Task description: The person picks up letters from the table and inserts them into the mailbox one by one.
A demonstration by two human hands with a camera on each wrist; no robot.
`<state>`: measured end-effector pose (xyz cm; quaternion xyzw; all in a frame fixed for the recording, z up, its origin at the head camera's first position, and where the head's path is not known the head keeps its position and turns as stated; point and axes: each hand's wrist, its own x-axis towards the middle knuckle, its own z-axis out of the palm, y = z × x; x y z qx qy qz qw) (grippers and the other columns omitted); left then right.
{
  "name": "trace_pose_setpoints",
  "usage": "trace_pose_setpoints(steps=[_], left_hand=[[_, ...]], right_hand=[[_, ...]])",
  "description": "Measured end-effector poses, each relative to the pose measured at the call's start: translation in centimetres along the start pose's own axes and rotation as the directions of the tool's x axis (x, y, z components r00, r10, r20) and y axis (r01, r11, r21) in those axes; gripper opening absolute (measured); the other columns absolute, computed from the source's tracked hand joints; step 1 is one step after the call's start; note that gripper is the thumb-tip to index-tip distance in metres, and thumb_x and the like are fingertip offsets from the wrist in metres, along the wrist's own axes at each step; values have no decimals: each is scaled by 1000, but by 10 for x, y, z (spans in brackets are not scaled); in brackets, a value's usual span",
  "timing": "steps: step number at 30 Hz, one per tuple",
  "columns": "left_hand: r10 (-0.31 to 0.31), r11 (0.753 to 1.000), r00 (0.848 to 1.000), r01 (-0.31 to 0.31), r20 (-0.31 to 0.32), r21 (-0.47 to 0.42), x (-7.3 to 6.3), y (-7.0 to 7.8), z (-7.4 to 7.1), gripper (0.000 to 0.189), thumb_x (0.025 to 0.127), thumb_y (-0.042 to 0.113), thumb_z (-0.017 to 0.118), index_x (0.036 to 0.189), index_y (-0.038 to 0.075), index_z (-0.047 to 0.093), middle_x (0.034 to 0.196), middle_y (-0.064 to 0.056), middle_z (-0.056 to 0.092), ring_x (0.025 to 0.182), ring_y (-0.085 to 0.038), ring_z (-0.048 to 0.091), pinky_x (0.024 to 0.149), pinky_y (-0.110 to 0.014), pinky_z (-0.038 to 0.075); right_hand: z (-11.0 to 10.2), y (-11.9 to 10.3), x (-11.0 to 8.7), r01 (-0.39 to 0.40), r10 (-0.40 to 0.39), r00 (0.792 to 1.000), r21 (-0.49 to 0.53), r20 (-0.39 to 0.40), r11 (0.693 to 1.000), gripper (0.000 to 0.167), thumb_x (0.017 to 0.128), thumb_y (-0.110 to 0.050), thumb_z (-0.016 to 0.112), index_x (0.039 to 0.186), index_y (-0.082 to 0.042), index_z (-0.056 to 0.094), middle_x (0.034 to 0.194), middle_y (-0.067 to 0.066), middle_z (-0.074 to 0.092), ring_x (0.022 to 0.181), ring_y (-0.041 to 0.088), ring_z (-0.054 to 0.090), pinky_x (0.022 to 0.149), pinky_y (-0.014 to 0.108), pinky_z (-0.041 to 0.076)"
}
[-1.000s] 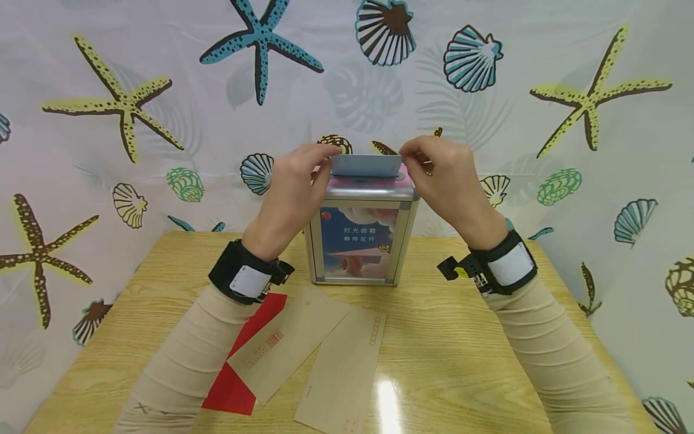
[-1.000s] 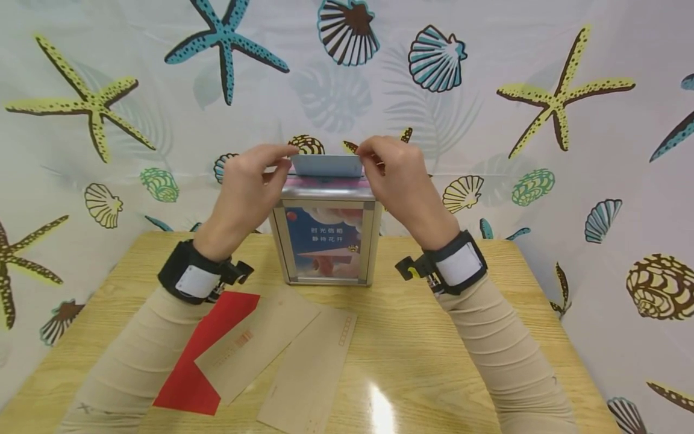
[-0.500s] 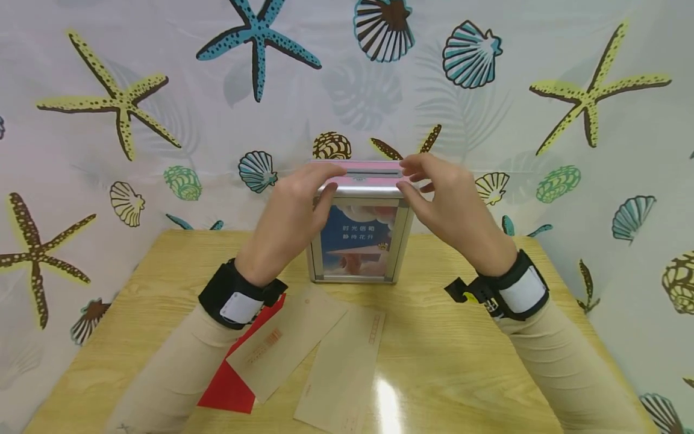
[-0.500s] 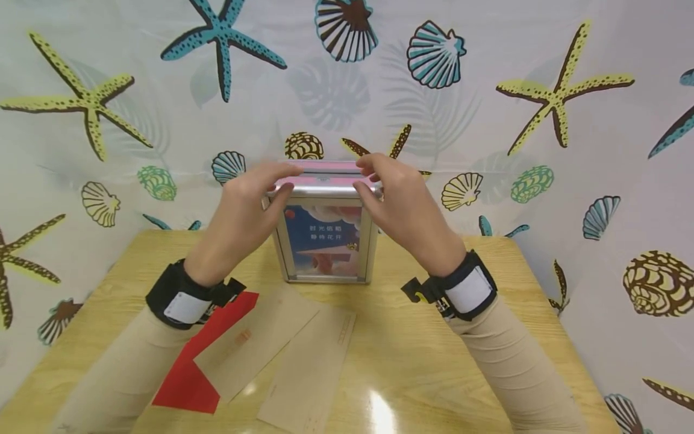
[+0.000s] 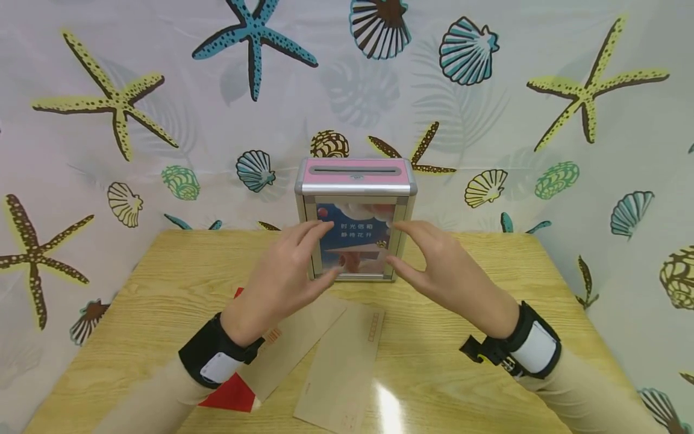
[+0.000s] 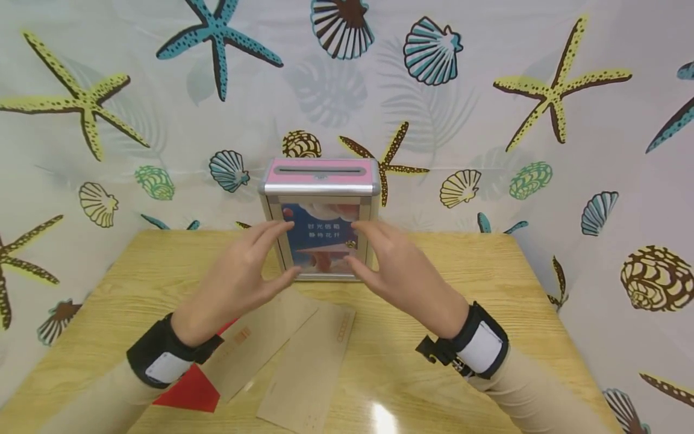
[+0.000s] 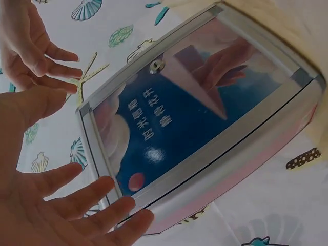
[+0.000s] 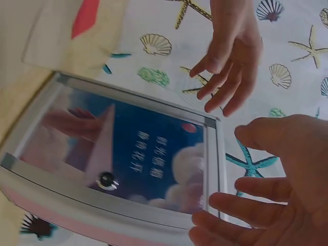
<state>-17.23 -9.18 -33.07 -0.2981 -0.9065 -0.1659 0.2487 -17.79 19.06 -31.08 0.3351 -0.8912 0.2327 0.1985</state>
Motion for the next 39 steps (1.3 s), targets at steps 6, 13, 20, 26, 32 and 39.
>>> trace_pose_setpoints(steps=[6,13,20,26,32,39], left_hand=[[-88,995,978,77,188,69,-36,4,24,90,82,59,80,150,8,49,147,-19,55,136,-42,53,108,-59,49],[-182,983,921,171,346,62,-69,9,49,99,82,73,69,152,8,46,154,-18,49,143,-47,43,114,-63,41],[-256,963,843,264,473,51,-95,8,67,103,86,82,52,158,11,39,162,-19,39,152,-48,30,117,-67,35],[-303,945,805,325,511,48,-106,1,74,101,86,80,54,159,12,39,163,-20,35,153,-50,25,116,-70,33],[-333,935,764,345,552,86,-114,-5,80,99,85,76,61,158,11,41,162,-21,36,148,-49,34,113,-68,39],[-313,944,736,307,600,116,-121,-6,85,96,81,73,68,151,9,49,157,-23,42,141,-49,43,107,-66,45]], right_hand=[[22,-1,-26,-72,69,989,15,134,997,71,95,-36,76,149,1,49,145,22,59,132,39,60,106,54,52],[63,-4,-62,-212,186,933,53,309,976,87,93,-48,75,157,-1,39,160,24,41,144,46,44,110,60,45],[95,-4,-85,-326,236,852,121,466,938,95,92,-55,73,157,4,35,164,30,28,146,49,38,110,59,46],[112,2,-85,-308,228,857,103,462,946,89,92,-48,76,153,7,40,158,32,36,145,50,40,111,59,45],[125,0,-77,-256,183,880,115,438,960,78,94,-38,75,149,9,45,153,33,44,141,49,46,112,58,44],[144,5,-61,-193,121,900,134,419,972,25,96,-21,72,101,4,69,87,8,59,79,16,54,66,29,51]])
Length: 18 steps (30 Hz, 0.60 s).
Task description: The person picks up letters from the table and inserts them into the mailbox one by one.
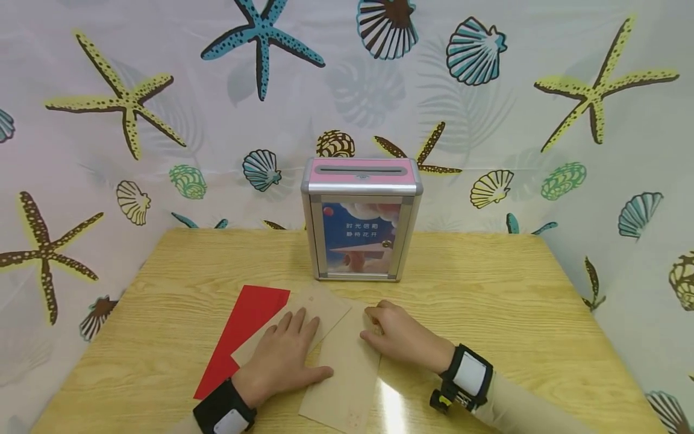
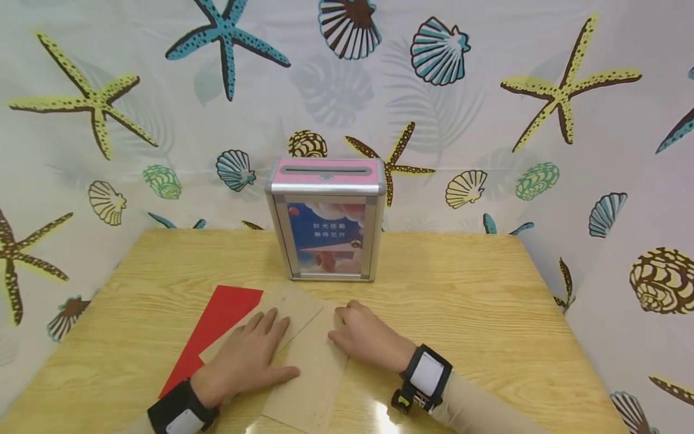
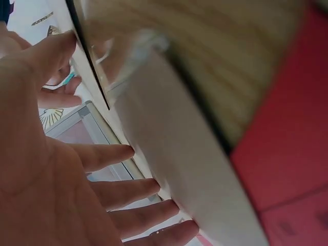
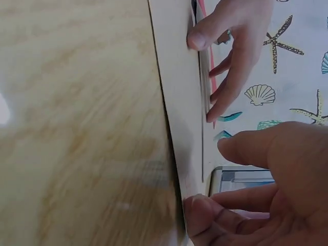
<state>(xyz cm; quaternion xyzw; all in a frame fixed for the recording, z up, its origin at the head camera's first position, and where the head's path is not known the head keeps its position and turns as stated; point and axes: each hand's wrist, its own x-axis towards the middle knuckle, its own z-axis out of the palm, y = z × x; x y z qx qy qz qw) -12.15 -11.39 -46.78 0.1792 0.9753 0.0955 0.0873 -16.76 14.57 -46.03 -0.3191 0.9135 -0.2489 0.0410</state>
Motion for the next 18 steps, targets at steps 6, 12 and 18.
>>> trace_pose_setpoints(steps=[6,12,18], left_hand=[[4,1000,1000,-4,10,5,0,0,-2,97,81,74,69,149,8,50,157,-25,42,141,-51,43,105,-68,45],[-18,1000,998,18,57,-6,4,3,-6,97,78,71,74,148,8,50,156,-26,41,140,-52,43,102,-67,48],[-38,999,996,39,86,-14,6,6,-7,98,78,71,74,149,9,51,157,-25,41,141,-53,43,102,-67,48]], right_hand=[[9,2,22,2,-2,999,-10,37,1000,19,96,-18,70,80,-10,62,74,-1,49,69,11,44,58,24,40],[10,-6,43,-12,11,999,12,48,1000,18,98,-17,67,83,-6,70,72,0,56,69,11,48,62,27,44],[9,-8,51,-109,105,994,133,31,985,15,94,-9,65,89,1,74,74,5,65,61,10,52,56,25,46]])
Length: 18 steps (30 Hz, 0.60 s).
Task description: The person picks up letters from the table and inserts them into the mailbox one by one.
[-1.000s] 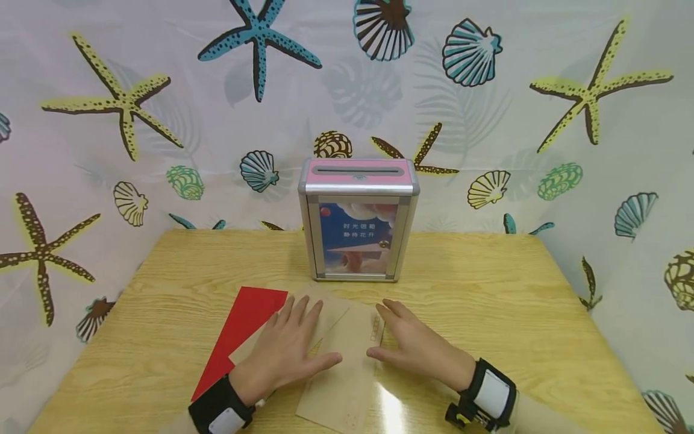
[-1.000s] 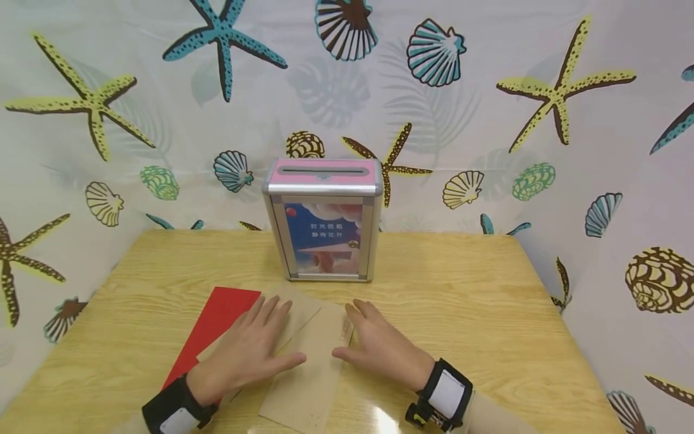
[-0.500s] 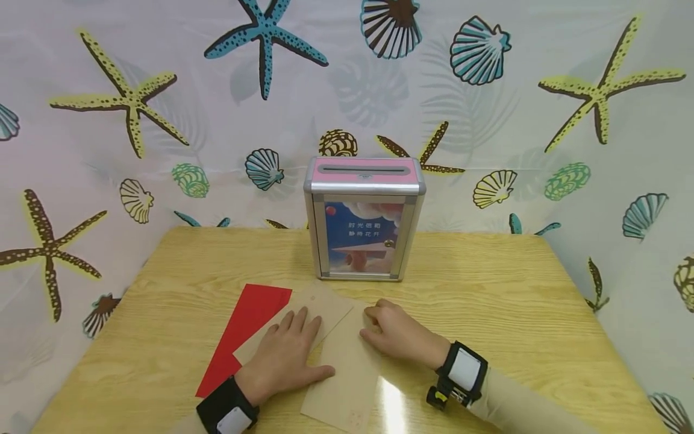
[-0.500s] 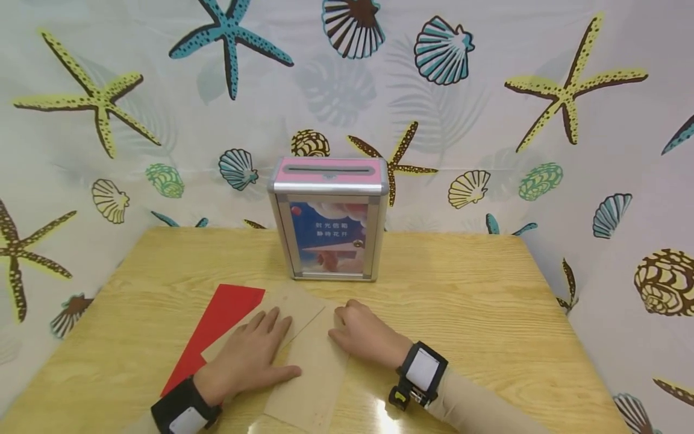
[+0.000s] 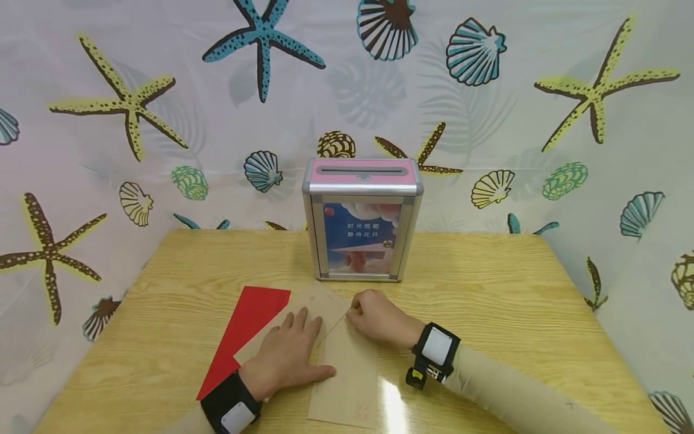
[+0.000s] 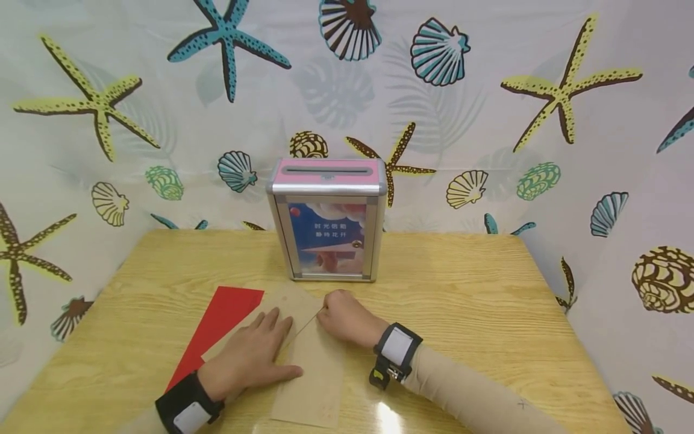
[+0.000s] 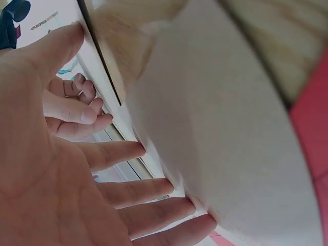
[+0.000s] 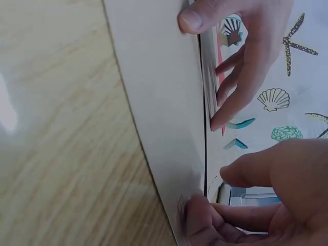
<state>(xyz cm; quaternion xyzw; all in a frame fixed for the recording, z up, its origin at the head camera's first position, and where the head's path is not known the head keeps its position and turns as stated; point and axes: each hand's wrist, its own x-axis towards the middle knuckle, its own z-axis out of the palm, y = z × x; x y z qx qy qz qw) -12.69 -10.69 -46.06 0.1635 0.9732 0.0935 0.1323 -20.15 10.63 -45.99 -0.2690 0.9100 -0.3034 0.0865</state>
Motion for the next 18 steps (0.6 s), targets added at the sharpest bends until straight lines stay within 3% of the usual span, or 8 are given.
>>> trace_pose_setpoints(steps=[6,9,15,18], left_hand=[[-10,1000,1000,10,0,6,1,1,2,98,76,71,75,149,10,52,157,-24,41,140,-52,44,102,-66,50],[-9,1000,1000,9,0,-6,0,1,1,98,76,71,76,149,10,52,156,-25,42,140,-52,45,102,-66,49],[15,1000,1000,-15,-1,-7,1,3,2,98,77,71,75,151,12,52,159,-24,41,141,-52,45,106,-66,47],[35,999,999,-35,2,2,3,4,1,96,78,71,74,152,14,52,160,-23,41,141,-50,45,106,-66,46]], right_hand=[[5,3,5,-61,61,998,18,-1,998,20,95,-11,66,102,7,71,64,1,59,61,11,53,64,28,50],[8,4,7,-77,77,997,13,-6,997,19,94,-12,67,101,6,71,72,2,63,67,13,56,68,30,52],[8,4,11,-123,127,991,88,-37,988,15,95,-20,72,89,-7,68,83,4,67,68,11,57,60,26,47],[9,3,15,-110,120,991,170,-54,979,14,96,-19,73,96,-7,66,80,1,71,66,9,60,59,23,48]])
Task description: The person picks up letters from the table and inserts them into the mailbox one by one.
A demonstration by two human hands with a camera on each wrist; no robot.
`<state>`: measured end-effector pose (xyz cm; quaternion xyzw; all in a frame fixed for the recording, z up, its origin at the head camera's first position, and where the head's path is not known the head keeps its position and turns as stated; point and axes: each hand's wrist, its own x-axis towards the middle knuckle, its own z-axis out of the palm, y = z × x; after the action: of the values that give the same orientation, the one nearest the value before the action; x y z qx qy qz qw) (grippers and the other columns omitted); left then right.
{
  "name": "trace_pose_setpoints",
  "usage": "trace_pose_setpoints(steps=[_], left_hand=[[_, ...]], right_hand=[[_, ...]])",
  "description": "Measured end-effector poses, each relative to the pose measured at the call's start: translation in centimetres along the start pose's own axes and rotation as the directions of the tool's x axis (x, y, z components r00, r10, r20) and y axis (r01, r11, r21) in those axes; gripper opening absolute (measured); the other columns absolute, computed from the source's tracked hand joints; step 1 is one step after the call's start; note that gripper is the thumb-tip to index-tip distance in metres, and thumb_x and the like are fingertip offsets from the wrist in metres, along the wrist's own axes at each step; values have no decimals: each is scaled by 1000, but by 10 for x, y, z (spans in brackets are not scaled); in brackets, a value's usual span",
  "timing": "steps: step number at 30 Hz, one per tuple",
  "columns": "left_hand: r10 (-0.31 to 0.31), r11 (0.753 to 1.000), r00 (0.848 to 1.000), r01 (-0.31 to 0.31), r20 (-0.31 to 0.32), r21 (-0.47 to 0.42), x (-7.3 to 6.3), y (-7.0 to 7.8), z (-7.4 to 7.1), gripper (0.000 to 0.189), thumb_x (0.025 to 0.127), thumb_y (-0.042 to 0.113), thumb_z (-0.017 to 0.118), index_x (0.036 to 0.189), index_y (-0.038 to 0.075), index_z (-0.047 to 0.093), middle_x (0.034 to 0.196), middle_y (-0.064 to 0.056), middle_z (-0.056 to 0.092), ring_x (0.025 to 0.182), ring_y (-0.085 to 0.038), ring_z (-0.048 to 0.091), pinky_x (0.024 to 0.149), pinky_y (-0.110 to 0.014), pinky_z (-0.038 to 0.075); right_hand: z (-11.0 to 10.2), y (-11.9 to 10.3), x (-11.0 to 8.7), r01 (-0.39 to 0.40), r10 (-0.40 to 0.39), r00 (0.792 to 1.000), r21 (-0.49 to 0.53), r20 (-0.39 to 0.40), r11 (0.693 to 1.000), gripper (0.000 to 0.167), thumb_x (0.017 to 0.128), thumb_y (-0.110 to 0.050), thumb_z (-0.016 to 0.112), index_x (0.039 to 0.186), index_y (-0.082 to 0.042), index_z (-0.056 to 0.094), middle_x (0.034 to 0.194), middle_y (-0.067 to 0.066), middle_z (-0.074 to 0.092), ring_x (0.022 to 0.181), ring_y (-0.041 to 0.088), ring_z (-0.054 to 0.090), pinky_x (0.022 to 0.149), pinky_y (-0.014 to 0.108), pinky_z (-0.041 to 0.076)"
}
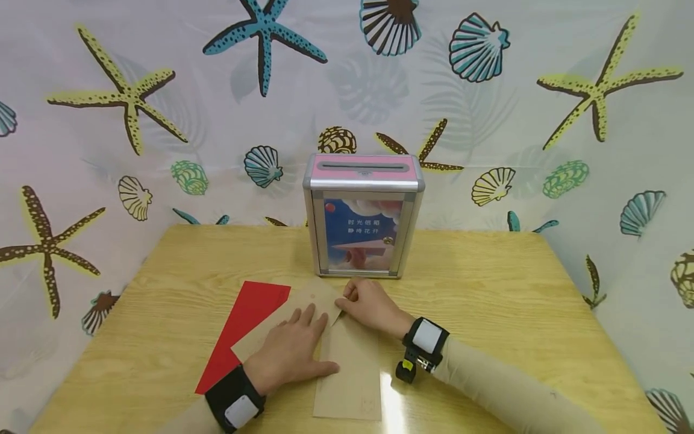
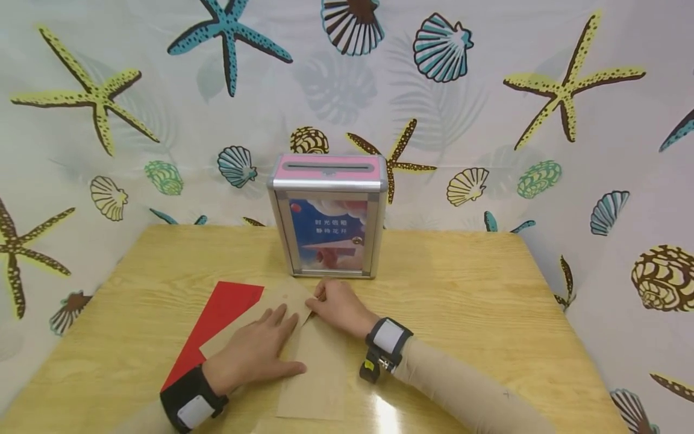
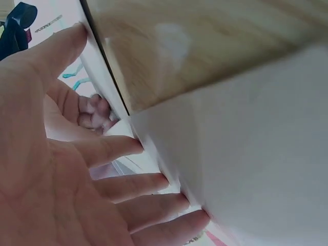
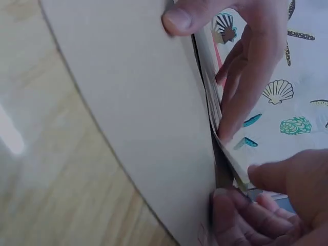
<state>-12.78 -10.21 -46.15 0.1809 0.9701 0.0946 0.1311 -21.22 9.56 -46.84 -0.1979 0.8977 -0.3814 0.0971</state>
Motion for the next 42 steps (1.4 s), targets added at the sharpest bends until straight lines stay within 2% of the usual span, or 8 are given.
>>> trace_pose_setpoints(steps=[7,14,20,25,30,35,38,42], left_hand=[[-10,994,1000,11,15,-105,4,2,-3,108,80,67,77,158,4,37,165,-23,32,149,-47,36,112,-67,41],[-87,967,983,44,-163,-249,11,-7,-13,103,94,44,74,161,-8,14,168,-28,19,154,-49,24,117,-54,40],[-54,935,926,-83,-373,-344,15,-2,-37,87,97,29,73,161,-4,23,161,-22,37,146,-37,44,112,-50,46],[-82,884,863,-168,-499,-435,14,6,-60,69,97,20,73,154,-2,41,150,-21,53,135,-38,57,108,-51,50],[-110,787,824,-269,-556,-555,8,14,-82,51,99,16,70,144,6,50,134,-15,64,118,-34,67,98,-50,58],[-48,776,775,-368,-631,-512,3,27,-96,34,97,11,73,129,8,60,112,-8,73,92,-21,71,80,-36,62],[28,781,777,-410,-629,-471,2,35,-99,33,95,8,74,126,6,62,105,-8,76,82,-17,70,70,-28,60],[71,774,809,-414,-584,-479,1,41,-97,39,93,4,75,129,3,61,107,-12,76,83,-19,74,70,-27,63]], right_hand=[[-3,-3,-4,23,-28,999,142,36,990,18,97,-4,67,112,6,68,73,9,75,54,14,67,50,24,52],[-11,-3,-22,132,-124,989,116,-76,984,8,97,-5,68,101,-4,74,82,8,76,67,13,69,59,21,54],[-28,-12,-35,194,-174,977,184,-120,964,13,97,-6,69,107,-2,77,89,11,78,72,28,75,62,22,59],[-47,-23,-43,262,-221,951,187,-215,947,14,98,-8,69,110,-3,76,87,9,77,68,23,73,60,25,60],[-62,-34,-49,410,-359,865,80,-351,909,8,97,-11,72,104,-7,75,84,3,75,67,13,69,58,24,57],[-77,-46,-54,554,-507,719,-48,-476,831,7,94,-5,74,100,-5,74,89,6,76,73,11,71,65,22,59],[-87,-51,-56,581,-521,666,-67,-533,811,7,93,-2,74,99,-3,74,88,9,76,73,13,72,66,19,58],[-99,-56,-60,587,-502,626,-63,-597,807,8,91,2,74,98,-2,75,88,10,77,72,16,73,66,16,57]])
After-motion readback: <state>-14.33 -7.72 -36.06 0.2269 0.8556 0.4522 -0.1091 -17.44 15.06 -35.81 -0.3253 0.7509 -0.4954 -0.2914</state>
